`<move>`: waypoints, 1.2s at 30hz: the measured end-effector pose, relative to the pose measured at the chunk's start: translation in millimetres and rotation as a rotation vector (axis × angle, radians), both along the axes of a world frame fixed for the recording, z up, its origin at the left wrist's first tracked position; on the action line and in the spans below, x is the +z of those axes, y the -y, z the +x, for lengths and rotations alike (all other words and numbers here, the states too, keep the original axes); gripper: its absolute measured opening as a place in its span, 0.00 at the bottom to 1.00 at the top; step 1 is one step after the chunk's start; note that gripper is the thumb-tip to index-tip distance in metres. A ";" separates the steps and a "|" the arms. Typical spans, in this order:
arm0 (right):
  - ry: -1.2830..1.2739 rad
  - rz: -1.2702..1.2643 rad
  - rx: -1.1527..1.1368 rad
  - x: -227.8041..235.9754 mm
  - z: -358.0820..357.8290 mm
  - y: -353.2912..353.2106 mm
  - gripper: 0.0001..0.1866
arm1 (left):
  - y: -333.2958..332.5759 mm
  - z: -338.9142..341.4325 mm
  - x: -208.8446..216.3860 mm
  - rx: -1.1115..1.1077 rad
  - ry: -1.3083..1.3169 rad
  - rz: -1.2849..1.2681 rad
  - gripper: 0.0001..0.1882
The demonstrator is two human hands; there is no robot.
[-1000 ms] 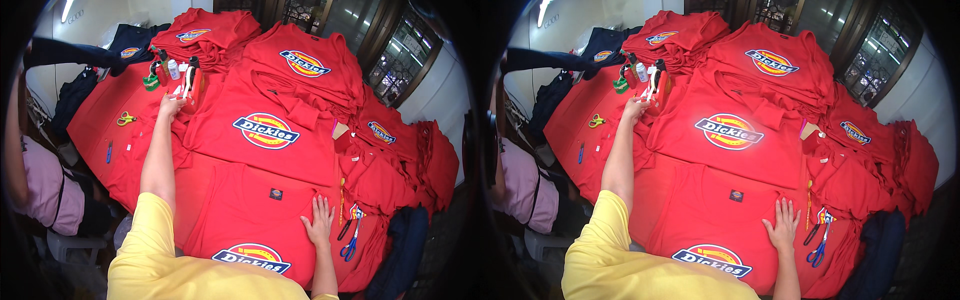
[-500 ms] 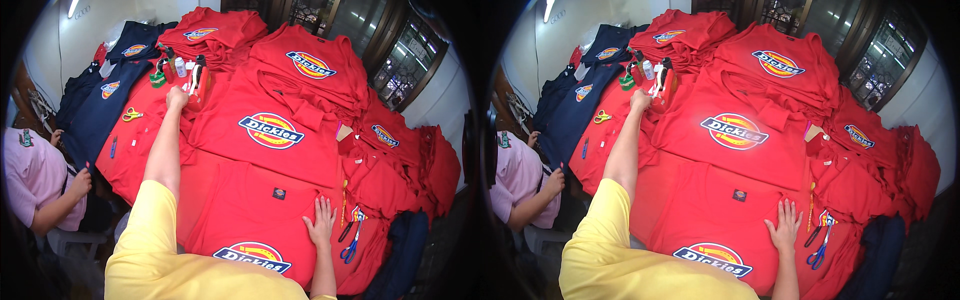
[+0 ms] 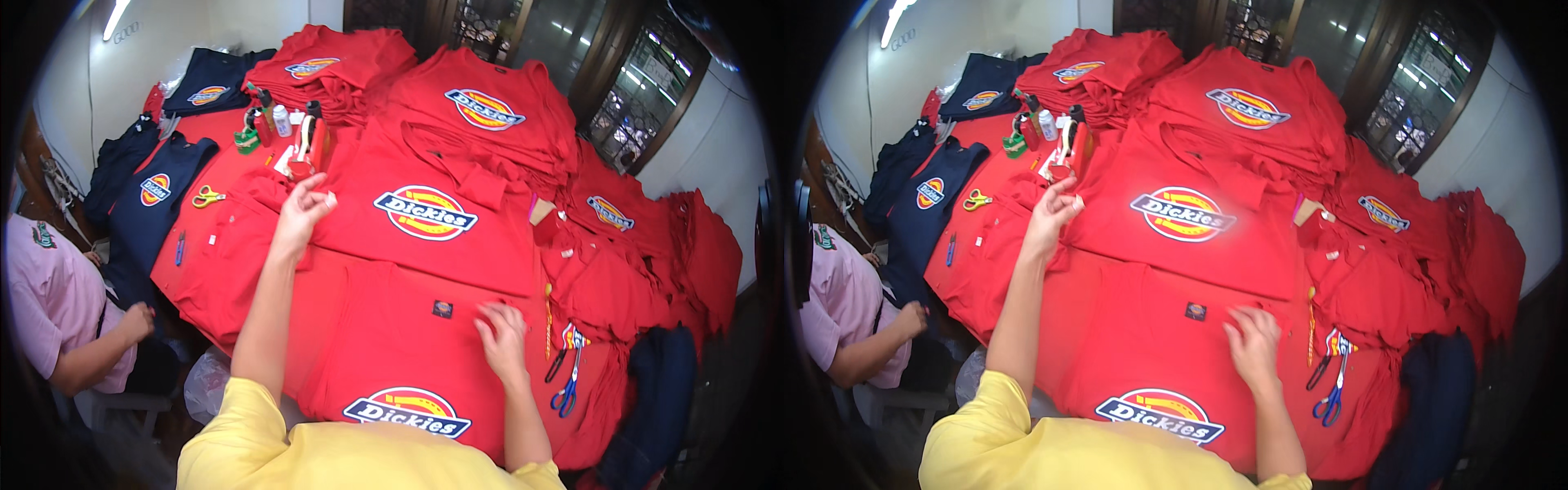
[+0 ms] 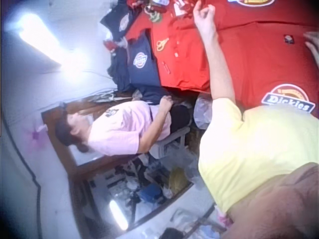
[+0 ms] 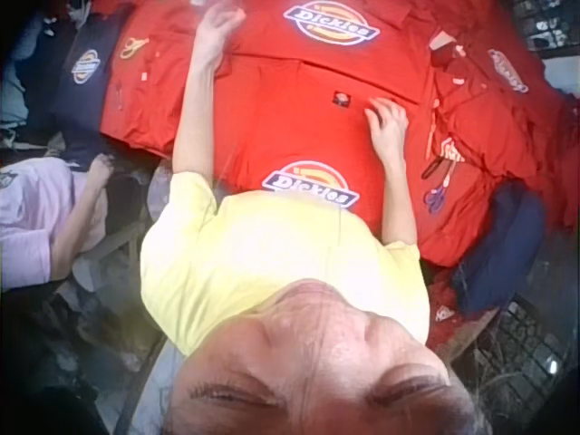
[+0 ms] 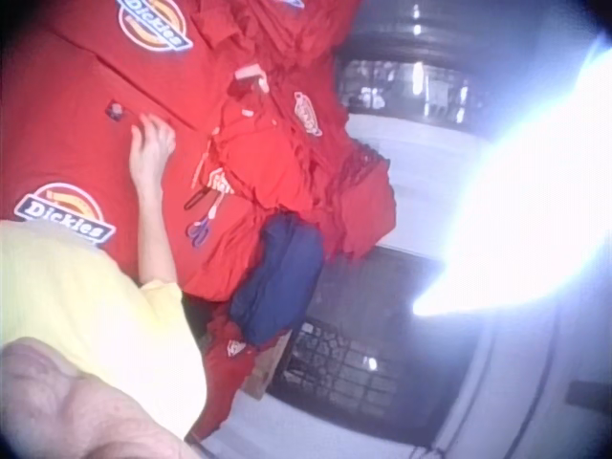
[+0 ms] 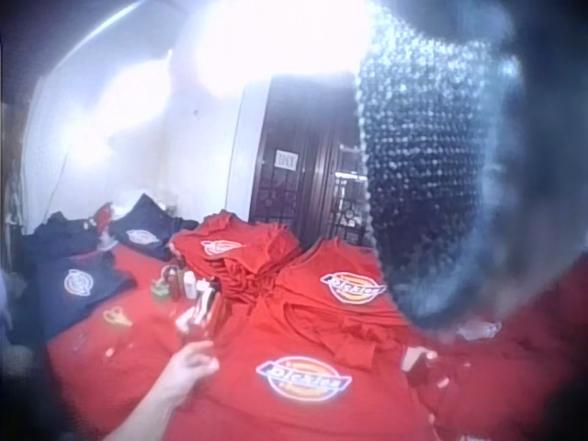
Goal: The person folds red shirts on a table, places them into a clear plastic bag, and then writes on a piece of paper using a pen.
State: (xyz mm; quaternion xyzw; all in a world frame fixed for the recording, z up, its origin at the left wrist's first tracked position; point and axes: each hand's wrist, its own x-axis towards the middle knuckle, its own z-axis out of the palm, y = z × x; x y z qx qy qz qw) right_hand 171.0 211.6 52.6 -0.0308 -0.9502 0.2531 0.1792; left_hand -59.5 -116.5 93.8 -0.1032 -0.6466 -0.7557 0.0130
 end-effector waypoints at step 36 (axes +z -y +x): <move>0.385 -0.670 -0.129 -44.2 36.0 23.4 0.05 | -138.5 217.1 -119.0 -0.314 -0.664 -0.772 0.23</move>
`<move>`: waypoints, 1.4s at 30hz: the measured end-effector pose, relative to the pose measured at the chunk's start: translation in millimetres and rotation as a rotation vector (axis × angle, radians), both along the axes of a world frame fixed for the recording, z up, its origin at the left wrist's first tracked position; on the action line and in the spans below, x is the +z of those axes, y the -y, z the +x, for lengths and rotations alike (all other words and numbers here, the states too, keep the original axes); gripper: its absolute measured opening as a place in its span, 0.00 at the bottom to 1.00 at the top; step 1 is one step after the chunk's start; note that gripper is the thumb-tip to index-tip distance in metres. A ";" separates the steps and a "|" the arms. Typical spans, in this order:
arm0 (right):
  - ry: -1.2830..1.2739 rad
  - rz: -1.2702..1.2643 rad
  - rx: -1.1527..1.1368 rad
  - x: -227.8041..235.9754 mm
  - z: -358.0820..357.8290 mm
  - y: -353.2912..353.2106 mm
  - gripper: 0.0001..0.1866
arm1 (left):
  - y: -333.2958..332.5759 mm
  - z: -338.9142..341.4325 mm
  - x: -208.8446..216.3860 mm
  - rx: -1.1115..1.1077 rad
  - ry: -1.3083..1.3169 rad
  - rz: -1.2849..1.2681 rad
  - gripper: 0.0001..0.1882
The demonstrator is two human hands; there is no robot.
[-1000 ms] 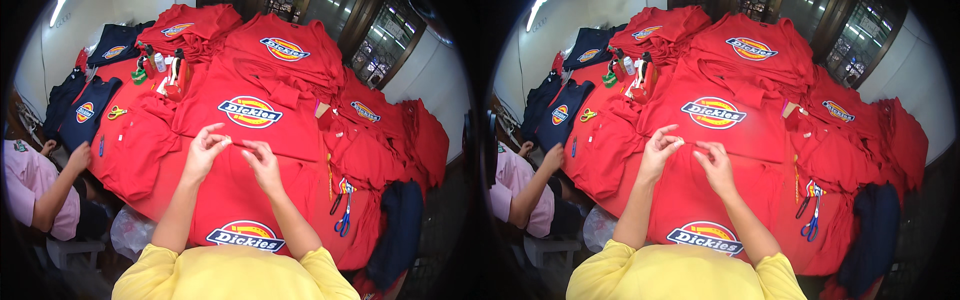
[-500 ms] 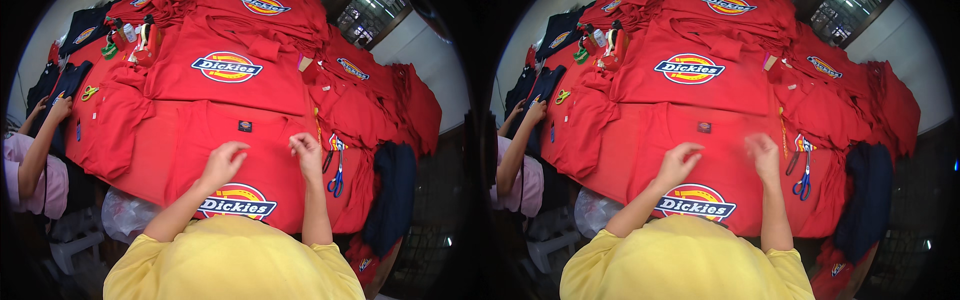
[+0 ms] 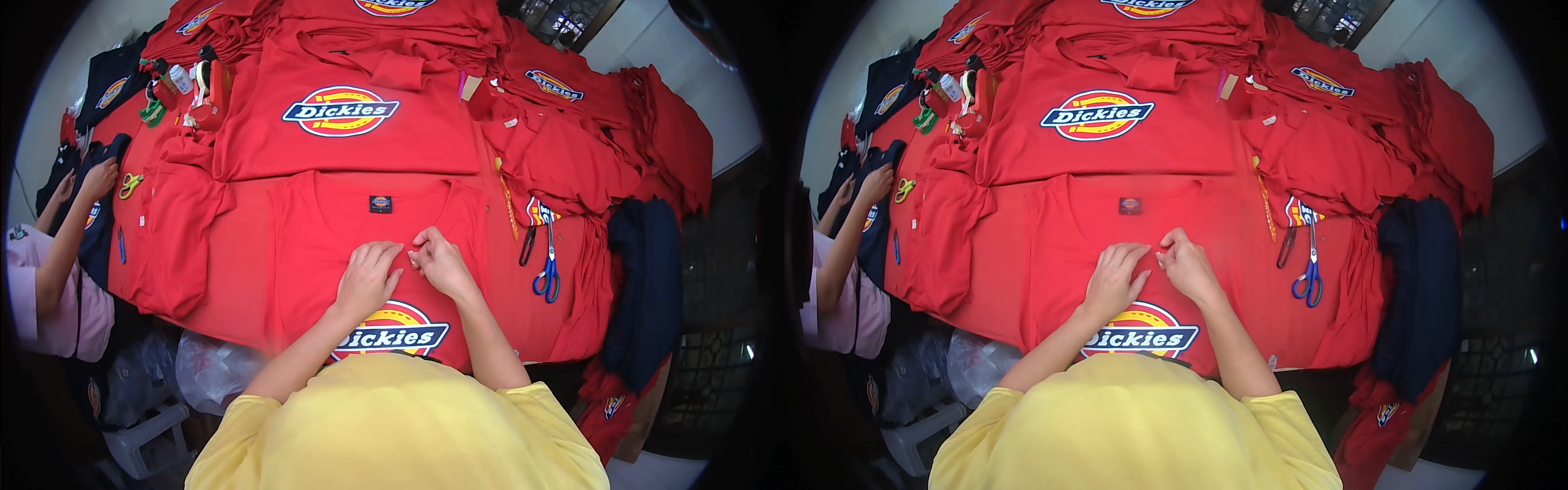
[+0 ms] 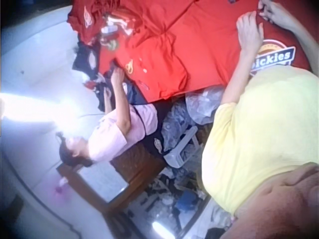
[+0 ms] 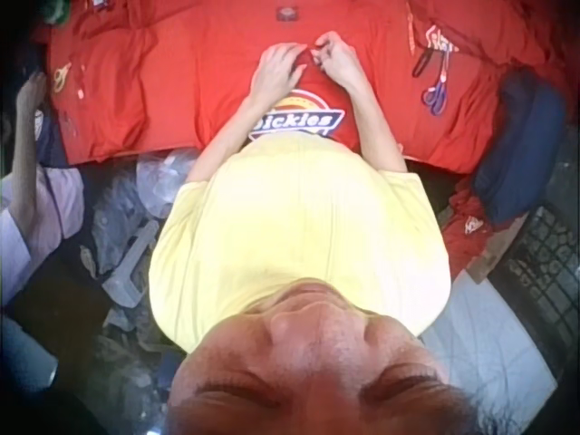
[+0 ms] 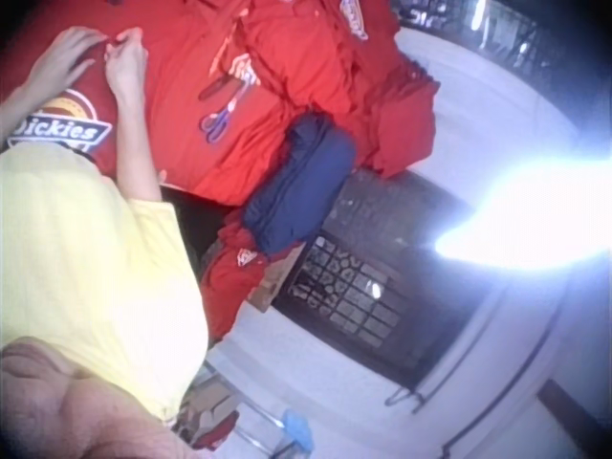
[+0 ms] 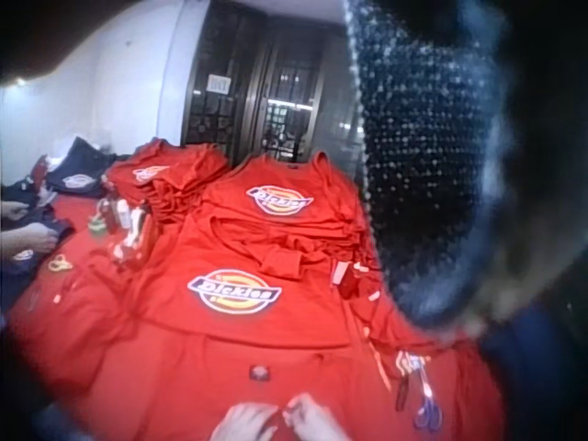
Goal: The person folds red shirts on a table, places them into a clear plastic bag, and then writes on a piece of paper using a pen.
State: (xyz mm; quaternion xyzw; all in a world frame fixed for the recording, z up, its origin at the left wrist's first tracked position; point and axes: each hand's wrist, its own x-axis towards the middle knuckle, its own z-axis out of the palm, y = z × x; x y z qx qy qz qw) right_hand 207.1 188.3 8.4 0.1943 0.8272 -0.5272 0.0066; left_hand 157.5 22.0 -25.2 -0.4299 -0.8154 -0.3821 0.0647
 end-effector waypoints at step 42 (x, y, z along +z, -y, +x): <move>-0.656 -0.292 -0.383 115.5 191.4 -38.9 0.08 | 259.8 61.2 80.4 0.264 0.921 -0.173 0.22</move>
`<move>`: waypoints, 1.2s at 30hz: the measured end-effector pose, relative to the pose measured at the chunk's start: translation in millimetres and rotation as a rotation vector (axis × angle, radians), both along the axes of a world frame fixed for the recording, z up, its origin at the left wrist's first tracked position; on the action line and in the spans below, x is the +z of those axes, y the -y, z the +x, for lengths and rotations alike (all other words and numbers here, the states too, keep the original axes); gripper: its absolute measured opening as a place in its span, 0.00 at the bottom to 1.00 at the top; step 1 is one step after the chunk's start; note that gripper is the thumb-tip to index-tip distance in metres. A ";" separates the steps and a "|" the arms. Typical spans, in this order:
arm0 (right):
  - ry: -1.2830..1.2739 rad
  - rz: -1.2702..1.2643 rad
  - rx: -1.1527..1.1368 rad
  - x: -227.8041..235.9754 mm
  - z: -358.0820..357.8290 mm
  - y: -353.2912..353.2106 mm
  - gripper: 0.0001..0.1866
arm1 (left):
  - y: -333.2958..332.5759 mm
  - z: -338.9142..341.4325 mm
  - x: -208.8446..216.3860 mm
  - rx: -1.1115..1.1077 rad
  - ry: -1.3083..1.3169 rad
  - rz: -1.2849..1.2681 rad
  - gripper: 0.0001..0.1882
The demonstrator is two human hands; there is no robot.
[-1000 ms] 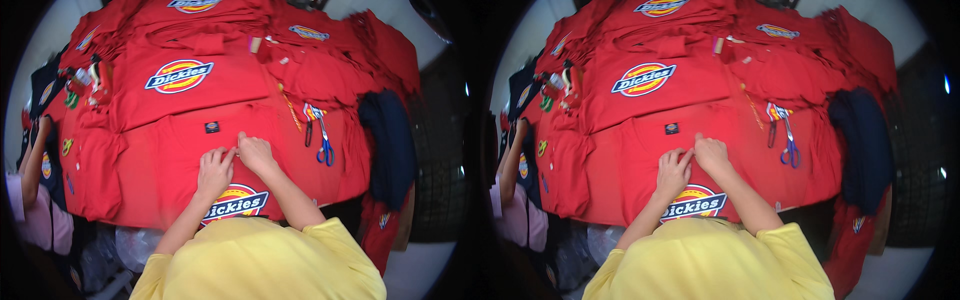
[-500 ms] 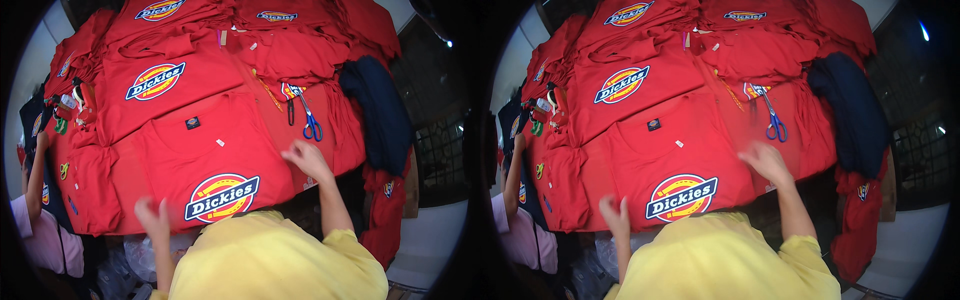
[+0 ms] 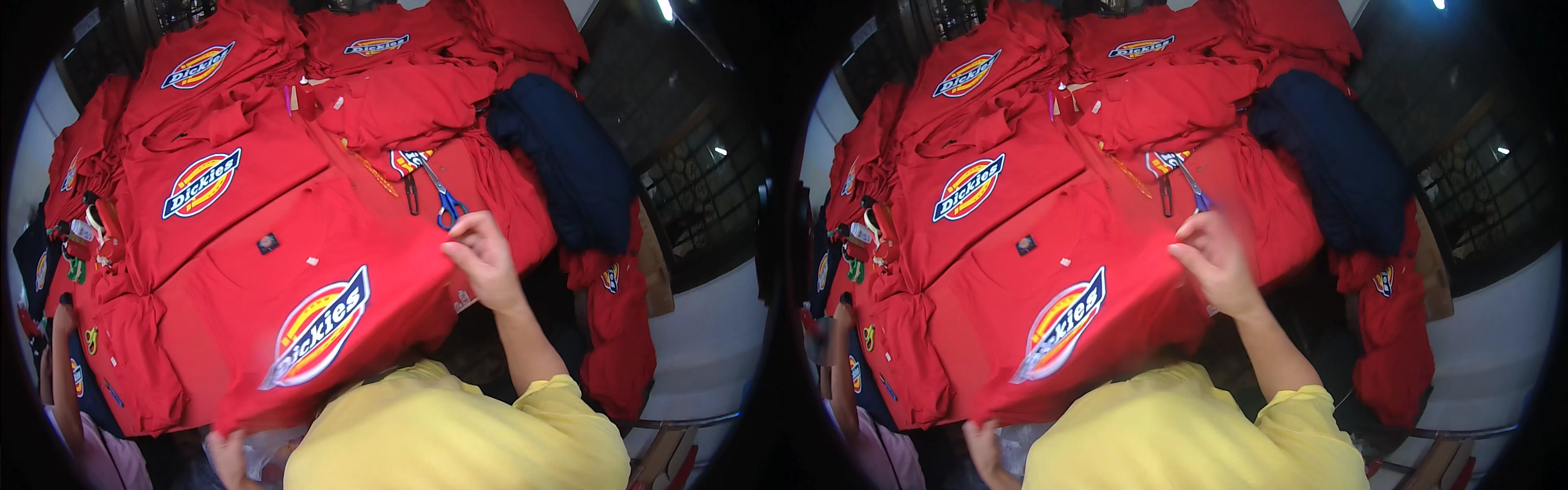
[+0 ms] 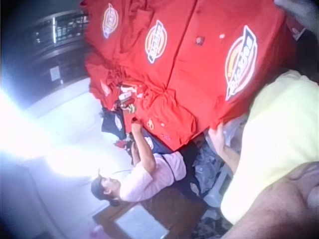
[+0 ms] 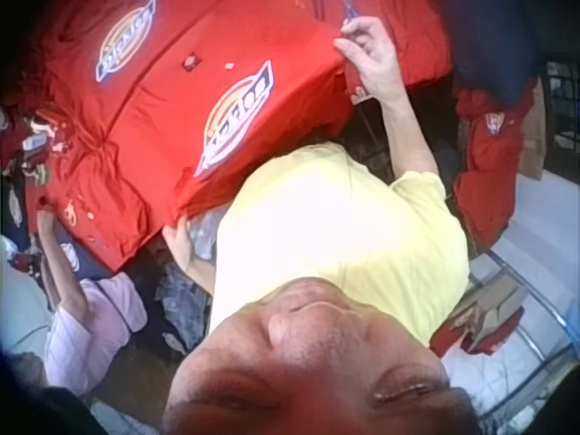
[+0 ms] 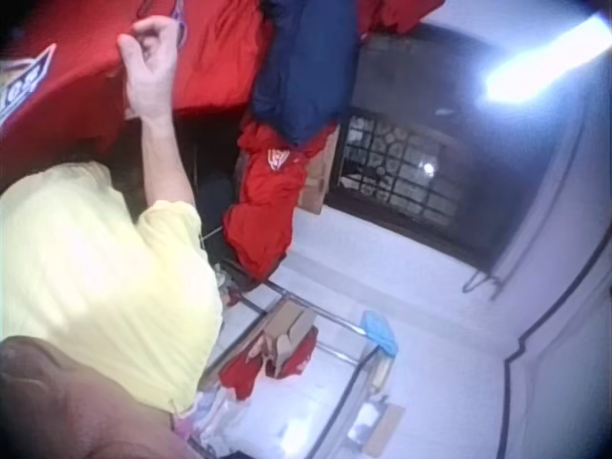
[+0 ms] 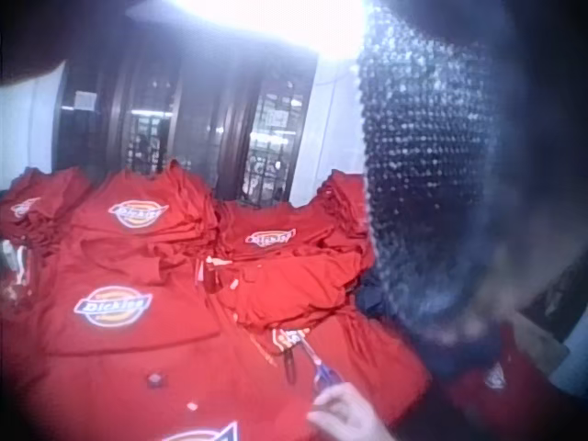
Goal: The person folds red shirts on a table, places them into a clear plastic bag, and then writes on a piece of paper using a pen.
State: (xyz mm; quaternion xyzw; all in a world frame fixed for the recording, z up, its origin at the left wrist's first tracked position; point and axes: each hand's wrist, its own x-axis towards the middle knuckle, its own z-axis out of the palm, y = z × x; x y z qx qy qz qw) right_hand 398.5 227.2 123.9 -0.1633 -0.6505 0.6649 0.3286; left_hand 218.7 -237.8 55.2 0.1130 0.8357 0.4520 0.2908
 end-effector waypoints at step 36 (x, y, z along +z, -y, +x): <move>1.322 0.979 -0.686 150.4 451.5 -145.9 0.22 | -464.8 164.8 -2.8 -1.034 -0.228 0.201 0.26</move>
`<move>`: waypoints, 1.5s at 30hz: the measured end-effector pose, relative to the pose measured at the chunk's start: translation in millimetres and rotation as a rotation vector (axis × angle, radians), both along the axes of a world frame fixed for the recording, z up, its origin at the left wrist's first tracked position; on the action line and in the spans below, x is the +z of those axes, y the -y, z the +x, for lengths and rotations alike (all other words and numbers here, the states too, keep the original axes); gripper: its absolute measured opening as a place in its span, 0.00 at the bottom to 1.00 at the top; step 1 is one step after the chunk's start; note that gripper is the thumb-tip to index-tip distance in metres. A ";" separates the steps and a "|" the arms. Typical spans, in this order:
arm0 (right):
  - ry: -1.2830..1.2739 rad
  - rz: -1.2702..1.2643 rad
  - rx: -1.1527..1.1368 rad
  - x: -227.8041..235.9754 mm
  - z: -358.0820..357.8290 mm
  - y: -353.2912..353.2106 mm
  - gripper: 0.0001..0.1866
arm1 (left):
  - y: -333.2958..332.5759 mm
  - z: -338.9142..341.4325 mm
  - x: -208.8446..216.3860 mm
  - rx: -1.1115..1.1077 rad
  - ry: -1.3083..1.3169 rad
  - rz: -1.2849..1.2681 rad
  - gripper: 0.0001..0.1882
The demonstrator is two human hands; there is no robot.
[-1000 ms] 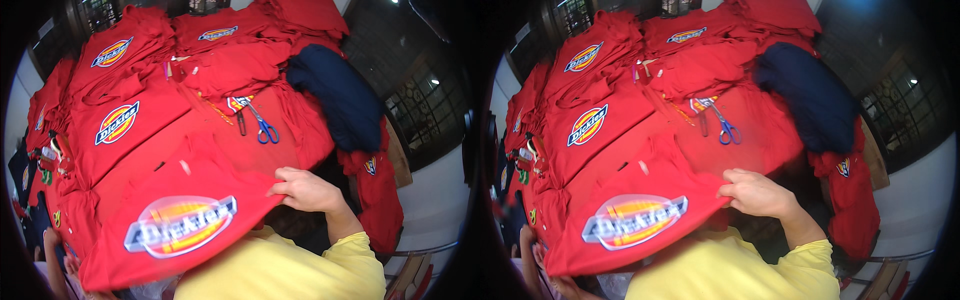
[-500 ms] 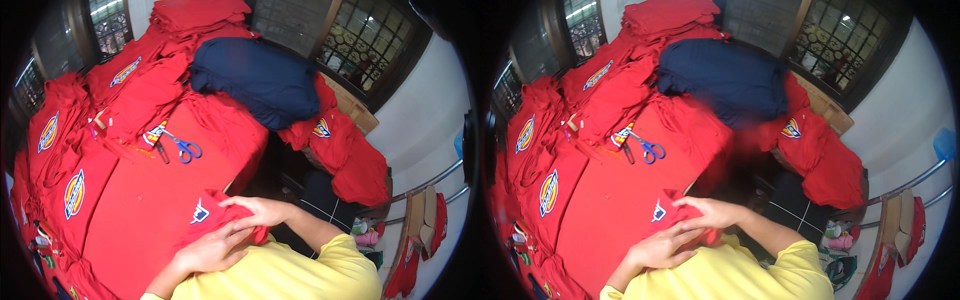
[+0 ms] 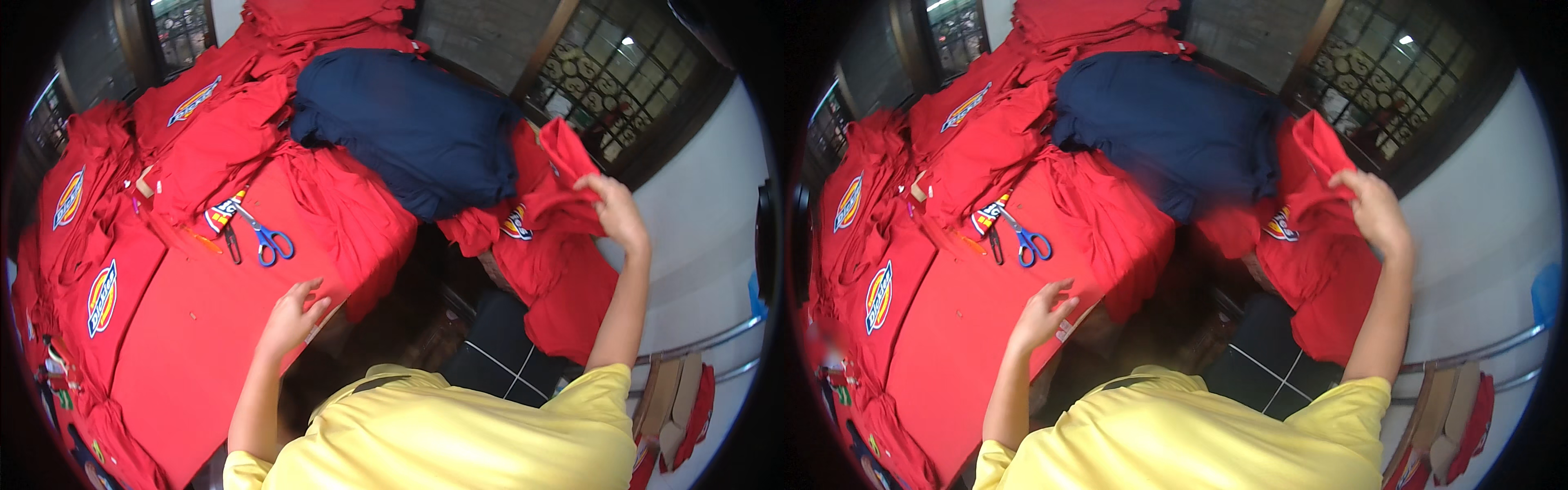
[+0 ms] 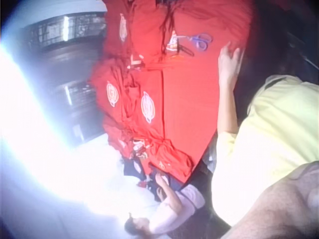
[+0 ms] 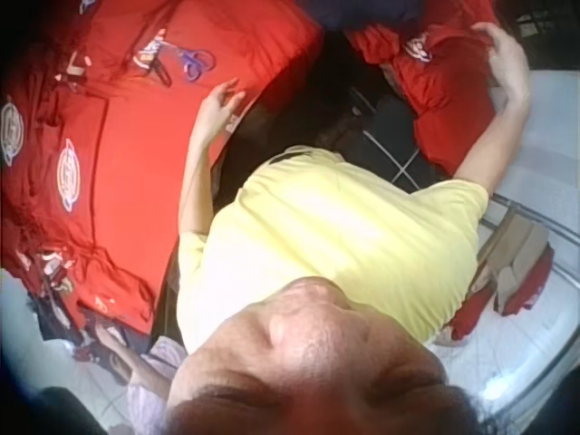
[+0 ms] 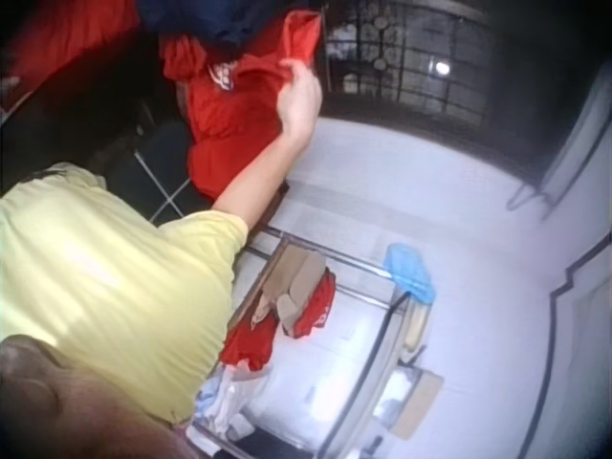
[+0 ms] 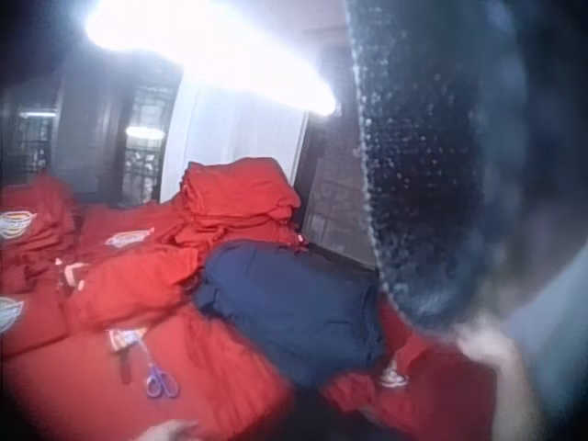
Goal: The person folds red shirts on a table, places them into a clear plastic bag, and then writes on a piece of paper using a pen.
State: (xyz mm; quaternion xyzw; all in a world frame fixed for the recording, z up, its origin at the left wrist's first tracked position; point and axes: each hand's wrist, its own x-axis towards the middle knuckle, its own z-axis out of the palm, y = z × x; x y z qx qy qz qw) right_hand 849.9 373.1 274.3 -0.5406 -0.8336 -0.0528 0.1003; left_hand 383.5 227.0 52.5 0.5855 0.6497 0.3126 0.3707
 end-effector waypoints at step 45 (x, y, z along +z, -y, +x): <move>-0.735 -0.821 0.902 -227.0 -426.6 10.1 0.15 | 267.0 -42.7 55.0 1.207 0.547 0.600 0.03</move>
